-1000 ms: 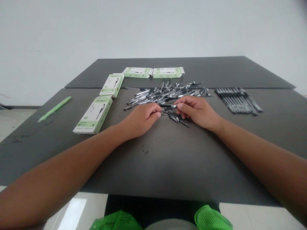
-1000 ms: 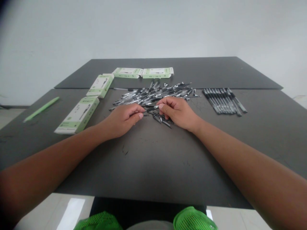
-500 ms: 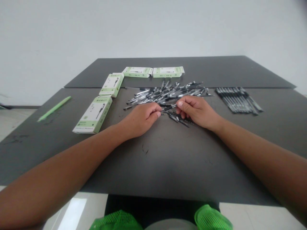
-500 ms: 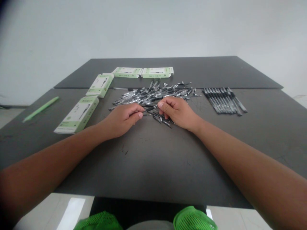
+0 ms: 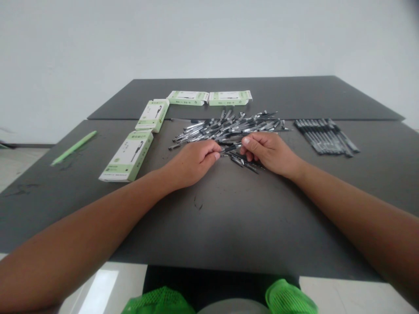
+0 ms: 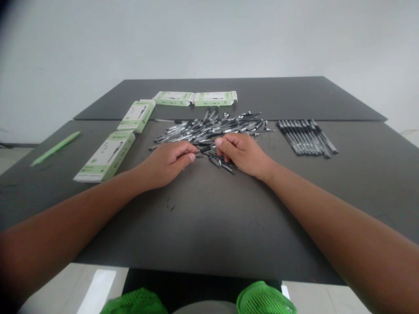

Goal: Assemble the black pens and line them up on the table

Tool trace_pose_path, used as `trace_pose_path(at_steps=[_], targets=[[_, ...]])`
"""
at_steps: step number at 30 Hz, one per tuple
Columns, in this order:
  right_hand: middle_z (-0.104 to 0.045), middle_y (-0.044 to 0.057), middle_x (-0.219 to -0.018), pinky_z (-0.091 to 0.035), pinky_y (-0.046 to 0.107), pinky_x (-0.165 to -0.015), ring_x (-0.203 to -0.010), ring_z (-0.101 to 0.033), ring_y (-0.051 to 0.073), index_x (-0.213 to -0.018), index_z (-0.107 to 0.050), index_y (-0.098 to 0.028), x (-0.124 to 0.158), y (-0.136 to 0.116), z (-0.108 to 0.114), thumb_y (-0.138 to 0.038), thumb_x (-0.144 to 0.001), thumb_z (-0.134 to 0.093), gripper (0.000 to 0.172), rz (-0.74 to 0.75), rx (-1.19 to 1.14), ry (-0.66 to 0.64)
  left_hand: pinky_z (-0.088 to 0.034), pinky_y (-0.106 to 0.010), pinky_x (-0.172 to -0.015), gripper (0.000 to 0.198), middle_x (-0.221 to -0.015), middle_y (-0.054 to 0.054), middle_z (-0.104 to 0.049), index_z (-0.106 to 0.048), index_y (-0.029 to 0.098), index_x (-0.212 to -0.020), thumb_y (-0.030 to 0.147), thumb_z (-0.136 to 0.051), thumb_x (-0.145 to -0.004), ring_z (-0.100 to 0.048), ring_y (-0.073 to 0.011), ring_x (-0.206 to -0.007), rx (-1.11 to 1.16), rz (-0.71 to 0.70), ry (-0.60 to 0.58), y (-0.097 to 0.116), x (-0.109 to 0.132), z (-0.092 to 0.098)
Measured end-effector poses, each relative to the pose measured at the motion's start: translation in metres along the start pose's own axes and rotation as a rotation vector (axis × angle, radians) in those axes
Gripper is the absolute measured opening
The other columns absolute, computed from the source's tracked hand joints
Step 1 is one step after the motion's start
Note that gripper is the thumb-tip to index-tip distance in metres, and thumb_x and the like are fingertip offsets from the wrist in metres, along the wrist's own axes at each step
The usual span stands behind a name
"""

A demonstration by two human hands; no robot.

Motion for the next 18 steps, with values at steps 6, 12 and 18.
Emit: trace_pose_path(at_steps=[6,12,18], targets=[[-0.070,0.003,-0.069,-0.042,0.032,-0.063,-0.064,-0.059,0.017,-0.084,-0.073,-0.020,-0.0004,0.0015,0.0000,-0.076,-0.102,-0.062,0.060,-0.008,-0.025,0.002,-0.050,-0.035,-0.085,0.023,-0.103,-0.005,-0.079,-0.073,0.019,-0.114,0.033,-0.056,-0.106,-0.071,-0.0216,-0.093,0.003,-0.008,-0.001,-0.0009,-0.0002,-0.0004],[-0.068,0.002,-0.069,-0.041,0.032,-0.064,-0.063,-0.055,0.016,-0.086,-0.070,-0.020,0.0001,0.0029,-0.0011,-0.068,-0.104,-0.065,0.052,-0.003,-0.015,0.002,-0.051,-0.035,-0.086,0.023,-0.093,-0.003,-0.077,-0.073,0.019,-0.113,0.032,-0.056,-0.106,-0.069,-0.0206,-0.086,0.002,0.019,-0.011,0.0012,0.0003,0.0004],[-0.067,0.001,-0.068,-0.040,0.032,-0.064,-0.063,-0.054,0.016,-0.089,-0.069,-0.021,0.0007,0.0006,-0.0011,-0.069,-0.103,-0.065,0.051,-0.001,-0.012,-0.001,-0.051,-0.035,-0.086,0.023,-0.098,-0.004,-0.078,-0.073,0.019,-0.114,0.032,-0.056,-0.106,-0.070,-0.0212,-0.090,-0.001,0.015,-0.009,0.0015,0.0002,0.0004]])
Point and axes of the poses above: each hand's wrist, its own x-axis away from the middle knuckle, its own z-axis out of the back of the hand, y = z × x, the point moved 1 cm from there along -x, towards the middle knuckle
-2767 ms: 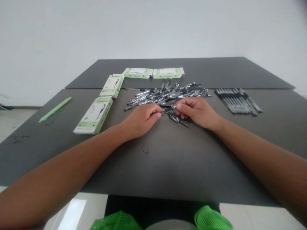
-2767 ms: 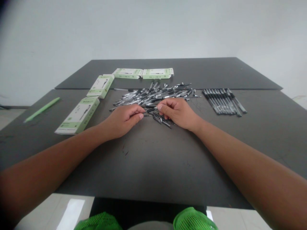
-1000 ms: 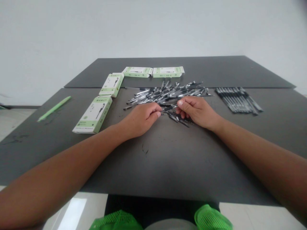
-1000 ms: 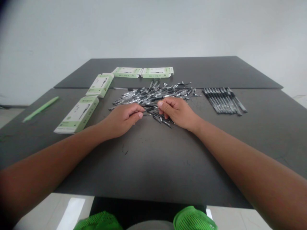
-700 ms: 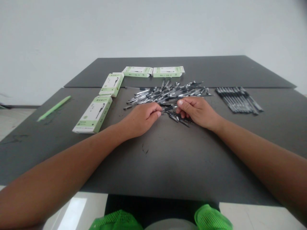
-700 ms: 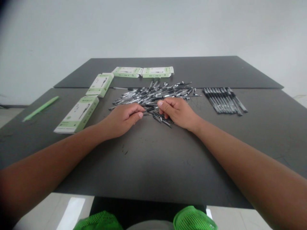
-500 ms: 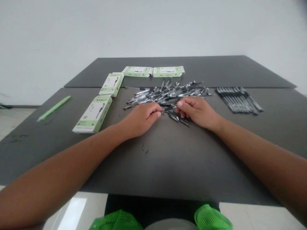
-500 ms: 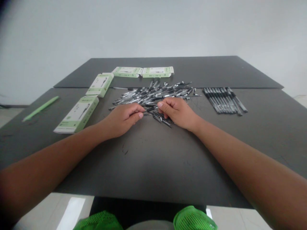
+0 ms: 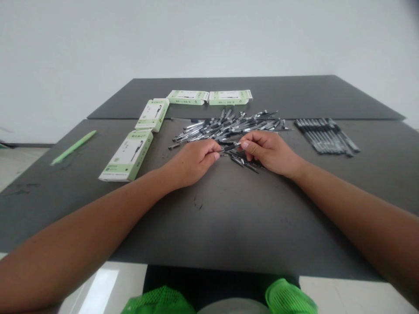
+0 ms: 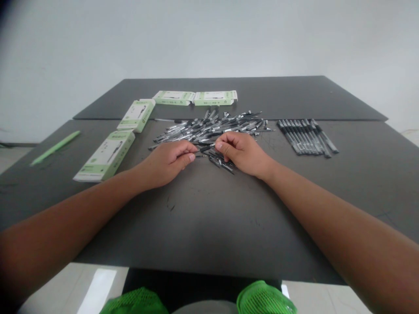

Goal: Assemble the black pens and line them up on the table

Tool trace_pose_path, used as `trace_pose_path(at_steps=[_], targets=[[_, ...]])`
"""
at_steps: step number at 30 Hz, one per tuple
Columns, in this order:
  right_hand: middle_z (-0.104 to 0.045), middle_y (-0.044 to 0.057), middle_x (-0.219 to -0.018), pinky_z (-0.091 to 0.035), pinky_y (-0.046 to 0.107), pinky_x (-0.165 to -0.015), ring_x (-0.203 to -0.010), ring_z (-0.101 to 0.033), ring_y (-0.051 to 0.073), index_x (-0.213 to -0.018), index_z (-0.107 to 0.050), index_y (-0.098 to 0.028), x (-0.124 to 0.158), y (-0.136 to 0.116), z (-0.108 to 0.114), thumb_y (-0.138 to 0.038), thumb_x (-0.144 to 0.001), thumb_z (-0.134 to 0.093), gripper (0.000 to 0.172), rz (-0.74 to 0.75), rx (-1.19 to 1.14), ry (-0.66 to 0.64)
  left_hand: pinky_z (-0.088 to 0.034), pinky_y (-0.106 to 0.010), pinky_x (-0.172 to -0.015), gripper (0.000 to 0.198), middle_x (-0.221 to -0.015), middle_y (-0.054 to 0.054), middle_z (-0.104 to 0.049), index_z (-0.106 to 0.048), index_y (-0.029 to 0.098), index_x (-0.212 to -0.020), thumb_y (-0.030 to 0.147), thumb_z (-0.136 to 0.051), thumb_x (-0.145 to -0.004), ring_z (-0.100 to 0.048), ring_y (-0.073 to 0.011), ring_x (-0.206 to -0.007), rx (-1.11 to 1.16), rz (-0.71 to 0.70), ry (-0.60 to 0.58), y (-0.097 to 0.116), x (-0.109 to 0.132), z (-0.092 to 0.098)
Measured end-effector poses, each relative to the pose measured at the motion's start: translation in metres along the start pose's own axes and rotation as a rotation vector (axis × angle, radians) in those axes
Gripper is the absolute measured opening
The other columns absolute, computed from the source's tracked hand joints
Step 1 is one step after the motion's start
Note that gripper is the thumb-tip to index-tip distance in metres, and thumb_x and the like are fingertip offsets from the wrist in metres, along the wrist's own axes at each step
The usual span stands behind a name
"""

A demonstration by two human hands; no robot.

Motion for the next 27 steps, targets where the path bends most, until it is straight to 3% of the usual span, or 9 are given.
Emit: trace_pose_path(at_steps=[12,18,27], targets=[[-0.070,0.005,-0.069,-0.045,0.032,-0.066,-0.068,-0.062,0.019,-0.069,-0.067,-0.022,-0.0002,-0.0071,-0.0003,-0.083,-0.100,-0.058,0.069,-0.003,0.003,0.014,-0.053,-0.036,-0.090,0.024,-0.107,-0.005,-0.080,-0.073,0.020,-0.115,0.034,-0.055,-0.107,-0.072,-0.0228,-0.097,-0.005,-0.024,-0.003,-0.0013,0.0001,-0.0005],[-0.069,0.006,-0.068,-0.046,0.033,-0.068,-0.072,-0.065,0.021,-0.068,-0.067,-0.021,-0.0001,-0.0060,0.0000,-0.082,-0.101,-0.057,0.070,-0.002,0.023,0.006,-0.052,-0.036,-0.091,0.024,-0.109,-0.006,-0.080,-0.073,0.020,-0.116,0.033,-0.055,-0.107,-0.072,-0.0228,-0.098,0.001,-0.028,-0.009,-0.0020,0.0003,-0.0004],[-0.071,0.004,-0.071,-0.042,0.032,-0.066,-0.066,-0.058,0.017,-0.076,-0.069,-0.021,0.0002,-0.0015,0.0000,-0.077,-0.102,-0.061,0.063,-0.008,0.024,0.006,-0.052,-0.037,-0.090,0.024,-0.109,-0.006,-0.080,-0.073,0.020,-0.115,0.034,-0.056,-0.107,-0.073,-0.0231,-0.099,0.004,-0.028,-0.007,-0.0029,0.0000,-0.0012]])
Point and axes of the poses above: each hand's wrist, its own x-axis away from the middle knuckle, its own z-axis out of the back of the hand, y = z × x, the point moved 1 cm from there along -x, towards the middle knuckle
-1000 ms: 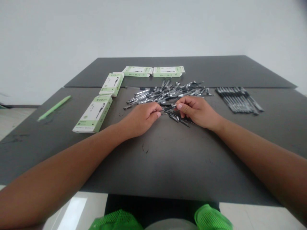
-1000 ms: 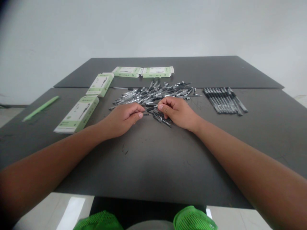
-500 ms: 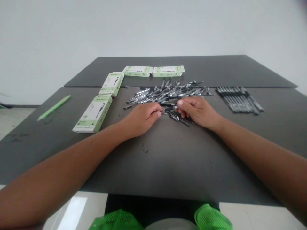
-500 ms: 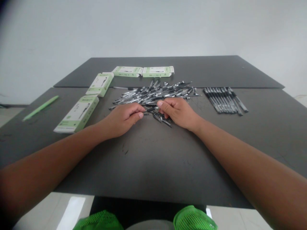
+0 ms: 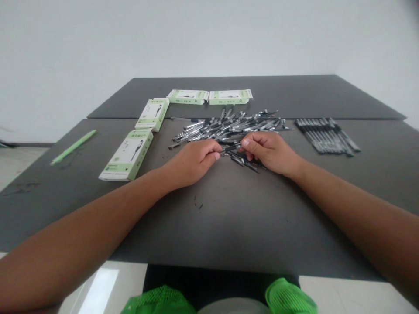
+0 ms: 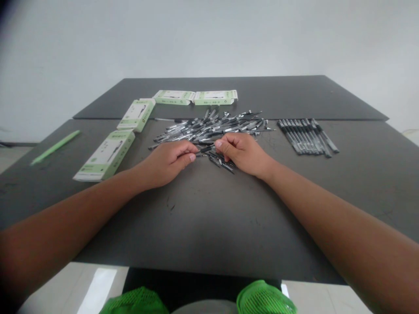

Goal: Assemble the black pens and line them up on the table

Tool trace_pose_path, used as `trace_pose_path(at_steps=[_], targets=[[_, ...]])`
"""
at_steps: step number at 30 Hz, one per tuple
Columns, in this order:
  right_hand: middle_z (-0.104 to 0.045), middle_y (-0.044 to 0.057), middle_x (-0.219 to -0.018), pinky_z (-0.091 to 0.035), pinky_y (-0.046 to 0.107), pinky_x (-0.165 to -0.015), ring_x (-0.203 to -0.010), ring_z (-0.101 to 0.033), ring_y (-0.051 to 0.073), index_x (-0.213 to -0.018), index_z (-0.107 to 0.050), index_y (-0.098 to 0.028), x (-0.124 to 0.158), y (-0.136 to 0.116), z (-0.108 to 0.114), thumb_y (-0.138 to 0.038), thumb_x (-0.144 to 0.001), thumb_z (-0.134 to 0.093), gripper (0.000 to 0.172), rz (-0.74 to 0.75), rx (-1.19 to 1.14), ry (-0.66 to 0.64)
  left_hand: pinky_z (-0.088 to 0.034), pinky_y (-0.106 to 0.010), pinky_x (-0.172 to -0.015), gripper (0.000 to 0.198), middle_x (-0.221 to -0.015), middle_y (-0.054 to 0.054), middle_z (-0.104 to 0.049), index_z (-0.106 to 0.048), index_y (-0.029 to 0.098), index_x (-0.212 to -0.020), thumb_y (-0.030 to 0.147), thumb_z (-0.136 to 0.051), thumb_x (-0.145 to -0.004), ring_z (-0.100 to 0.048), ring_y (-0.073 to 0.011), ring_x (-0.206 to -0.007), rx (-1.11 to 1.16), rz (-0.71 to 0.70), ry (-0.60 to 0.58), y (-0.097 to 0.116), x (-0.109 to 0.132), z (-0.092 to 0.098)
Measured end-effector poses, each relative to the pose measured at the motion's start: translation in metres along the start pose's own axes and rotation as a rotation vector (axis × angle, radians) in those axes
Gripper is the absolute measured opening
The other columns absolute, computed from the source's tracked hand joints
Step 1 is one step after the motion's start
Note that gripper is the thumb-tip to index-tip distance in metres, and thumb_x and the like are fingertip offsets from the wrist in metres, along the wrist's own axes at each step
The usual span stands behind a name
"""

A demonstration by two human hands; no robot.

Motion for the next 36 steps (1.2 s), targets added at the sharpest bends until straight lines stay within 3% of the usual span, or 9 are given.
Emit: trace_pose_path(at_steps=[19,36], targets=[[-0.066,0.002,-0.067,-0.039,0.033,-0.063,-0.063,-0.052,0.017,-0.076,-0.065,-0.022,-0.0001,0.0005,0.0000,-0.078,-0.101,-0.062,0.062,0.003,0.003,0.003,-0.053,-0.038,-0.091,0.024,-0.109,-0.006,-0.080,-0.073,0.020,-0.115,0.034,-0.056,-0.106,-0.073,-0.0234,-0.099,-0.005,-0.003,0.001,0.0000,-0.0002,0.0000],[-0.077,0.007,-0.079,-0.045,0.033,-0.069,-0.072,-0.063,0.019,-0.069,-0.068,-0.021,0.0003,-0.0021,0.0000,-0.079,-0.101,-0.061,0.067,0.005,0.006,0.002,-0.052,-0.037,-0.092,0.025,-0.110,-0.006,-0.080,-0.074,0.020,-0.116,0.033,-0.055,-0.107,-0.073,-0.0234,-0.100,-0.005,-0.002,-0.007,0.0003,-0.0002,0.0002]])
Point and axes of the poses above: each hand's wrist, its own x-axis away from the middle knuckle, its own z-axis out of the back of the hand, y = z × x, the point moved 1 cm from there along -x, towards the middle knuckle
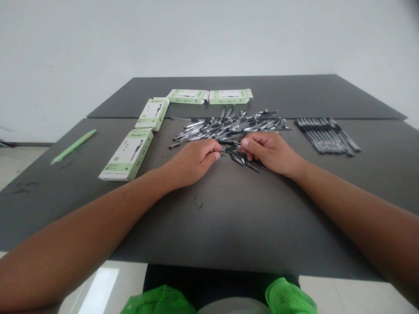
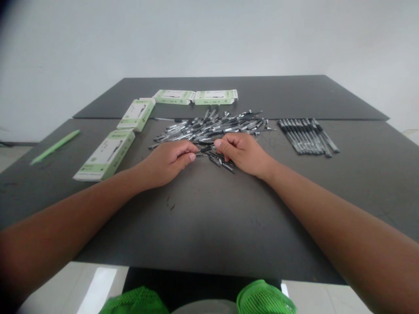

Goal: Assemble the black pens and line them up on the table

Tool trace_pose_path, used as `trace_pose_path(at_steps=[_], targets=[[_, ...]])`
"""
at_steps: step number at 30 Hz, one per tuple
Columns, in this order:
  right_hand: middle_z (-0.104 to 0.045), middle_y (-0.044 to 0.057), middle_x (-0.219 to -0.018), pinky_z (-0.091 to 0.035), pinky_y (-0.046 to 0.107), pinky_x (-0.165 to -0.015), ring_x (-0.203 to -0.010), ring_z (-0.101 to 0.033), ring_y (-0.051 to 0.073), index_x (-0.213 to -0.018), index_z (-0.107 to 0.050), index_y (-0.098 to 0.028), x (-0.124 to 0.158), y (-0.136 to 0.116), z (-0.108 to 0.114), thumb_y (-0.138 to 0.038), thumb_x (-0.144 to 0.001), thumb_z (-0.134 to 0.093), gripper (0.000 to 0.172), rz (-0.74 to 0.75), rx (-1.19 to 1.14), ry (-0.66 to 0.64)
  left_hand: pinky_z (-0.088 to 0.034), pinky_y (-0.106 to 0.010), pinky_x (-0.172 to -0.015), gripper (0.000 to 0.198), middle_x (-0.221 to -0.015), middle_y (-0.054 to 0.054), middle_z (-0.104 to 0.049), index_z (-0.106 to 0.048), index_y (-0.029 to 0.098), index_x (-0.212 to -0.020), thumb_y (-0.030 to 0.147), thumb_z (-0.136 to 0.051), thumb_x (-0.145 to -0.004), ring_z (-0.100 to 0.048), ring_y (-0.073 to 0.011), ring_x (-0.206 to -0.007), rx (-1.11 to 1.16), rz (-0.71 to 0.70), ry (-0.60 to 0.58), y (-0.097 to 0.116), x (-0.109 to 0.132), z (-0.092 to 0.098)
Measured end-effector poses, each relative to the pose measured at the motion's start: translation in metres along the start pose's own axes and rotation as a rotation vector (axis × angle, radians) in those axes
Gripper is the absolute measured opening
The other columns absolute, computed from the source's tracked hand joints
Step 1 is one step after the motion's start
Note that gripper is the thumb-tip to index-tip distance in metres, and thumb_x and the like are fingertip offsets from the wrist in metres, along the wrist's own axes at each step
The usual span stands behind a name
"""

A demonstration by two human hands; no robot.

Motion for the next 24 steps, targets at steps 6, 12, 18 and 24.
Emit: trace_pose_path(at_steps=[6,12,18,24], targets=[[-0.075,0.007,-0.077,-0.043,0.033,-0.066,-0.067,-0.059,0.018,-0.072,-0.069,-0.020,-0.0002,0.0005,-0.0002,-0.078,-0.101,-0.061,0.065,-0.009,-0.001,-0.002,-0.051,-0.036,-0.089,0.025,-0.110,-0.006,-0.080,-0.074,0.019,-0.117,0.033,-0.055,-0.108,-0.072,-0.0234,-0.100,-0.007,-0.007,0.000,-0.0013,0.0001,-0.0009],[-0.066,0.003,-0.068,-0.038,0.033,-0.064,-0.064,-0.053,0.017,-0.074,-0.066,-0.020,-0.0005,0.0026,0.0006,-0.080,-0.101,-0.059,0.066,0.011,0.031,-0.010,-0.051,-0.036,-0.089,0.025,-0.110,-0.006,-0.080,-0.073,0.018,-0.115,0.033,-0.055,-0.107,-0.072,-0.0231,-0.098,-0.007,-0.001,-0.002,-0.0006,-0.0007,-0.0009],[-0.067,0.003,-0.069,-0.040,0.034,-0.066,-0.065,-0.054,0.017,-0.077,-0.066,-0.021,-0.0002,0.0041,0.0008,-0.078,-0.102,-0.059,0.063,0.016,0.022,-0.012,-0.051,-0.036,-0.089,0.024,-0.111,-0.006,-0.080,-0.073,0.019,-0.116,0.032,-0.055,-0.107,-0.072,-0.0231,-0.099,-0.001,0.002,0.000,0.0012,-0.0003,-0.0002],[-0.067,0.002,-0.068,-0.039,0.033,-0.065,-0.064,-0.054,0.016,-0.075,-0.066,-0.020,-0.0005,0.0037,0.0003,-0.077,-0.102,-0.061,0.063,0.011,0.010,-0.006,-0.050,-0.036,-0.089,0.024,-0.111,-0.006,-0.080,-0.073,0.018,-0.116,0.032,-0.055,-0.107,-0.072,-0.0235,-0.100,-0.005,-0.008,-0.001,-0.0009,-0.0003,-0.0002]])
Point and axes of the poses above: each hand's wrist, its own x-axis away from the middle knuckle, its own z-axis out of the back of the hand, y = z × x, the point moved 1 cm from there along -x, towards the middle knuckle
